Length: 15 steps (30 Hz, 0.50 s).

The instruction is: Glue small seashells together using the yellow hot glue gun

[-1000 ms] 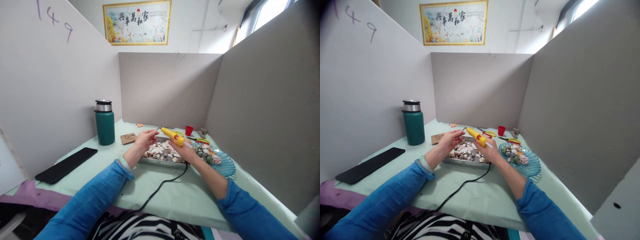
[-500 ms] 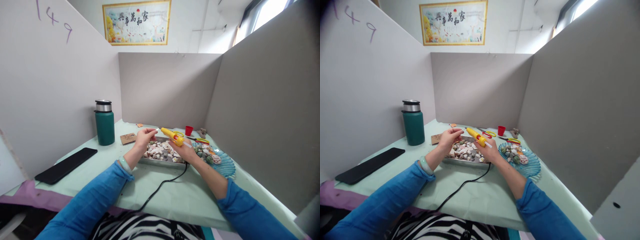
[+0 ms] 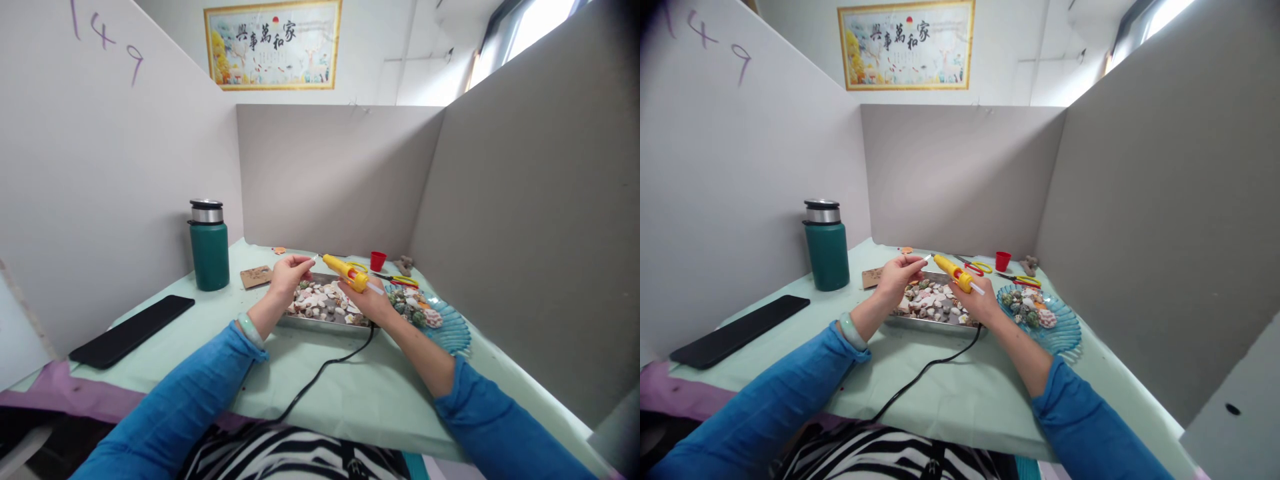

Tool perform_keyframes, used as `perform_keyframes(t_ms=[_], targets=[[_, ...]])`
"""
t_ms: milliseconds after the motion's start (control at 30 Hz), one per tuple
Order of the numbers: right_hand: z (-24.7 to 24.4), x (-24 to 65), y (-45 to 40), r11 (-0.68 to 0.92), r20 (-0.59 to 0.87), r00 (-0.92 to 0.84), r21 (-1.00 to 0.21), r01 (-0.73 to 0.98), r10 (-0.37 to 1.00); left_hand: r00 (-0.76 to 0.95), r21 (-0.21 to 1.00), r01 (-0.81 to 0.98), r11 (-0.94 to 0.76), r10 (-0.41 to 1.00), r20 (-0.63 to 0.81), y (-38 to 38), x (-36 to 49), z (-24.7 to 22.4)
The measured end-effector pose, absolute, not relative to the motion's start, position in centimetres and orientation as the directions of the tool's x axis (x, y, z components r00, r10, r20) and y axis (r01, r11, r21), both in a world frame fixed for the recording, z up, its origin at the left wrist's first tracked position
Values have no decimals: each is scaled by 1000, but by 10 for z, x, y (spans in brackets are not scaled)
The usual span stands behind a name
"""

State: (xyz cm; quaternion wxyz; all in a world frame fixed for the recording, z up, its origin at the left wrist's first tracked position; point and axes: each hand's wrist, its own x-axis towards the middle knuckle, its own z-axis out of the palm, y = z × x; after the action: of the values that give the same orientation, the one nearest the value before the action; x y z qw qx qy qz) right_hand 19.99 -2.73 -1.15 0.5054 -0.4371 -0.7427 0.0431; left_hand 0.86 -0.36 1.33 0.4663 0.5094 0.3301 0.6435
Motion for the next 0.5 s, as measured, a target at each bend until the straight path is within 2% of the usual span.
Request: perform_keyframes(t_ms=[500], targets=[[-14, 200, -26, 616, 701, -108, -529, 584, 705, -59, 896, -226, -381, 924, 378, -3, 10, 10]])
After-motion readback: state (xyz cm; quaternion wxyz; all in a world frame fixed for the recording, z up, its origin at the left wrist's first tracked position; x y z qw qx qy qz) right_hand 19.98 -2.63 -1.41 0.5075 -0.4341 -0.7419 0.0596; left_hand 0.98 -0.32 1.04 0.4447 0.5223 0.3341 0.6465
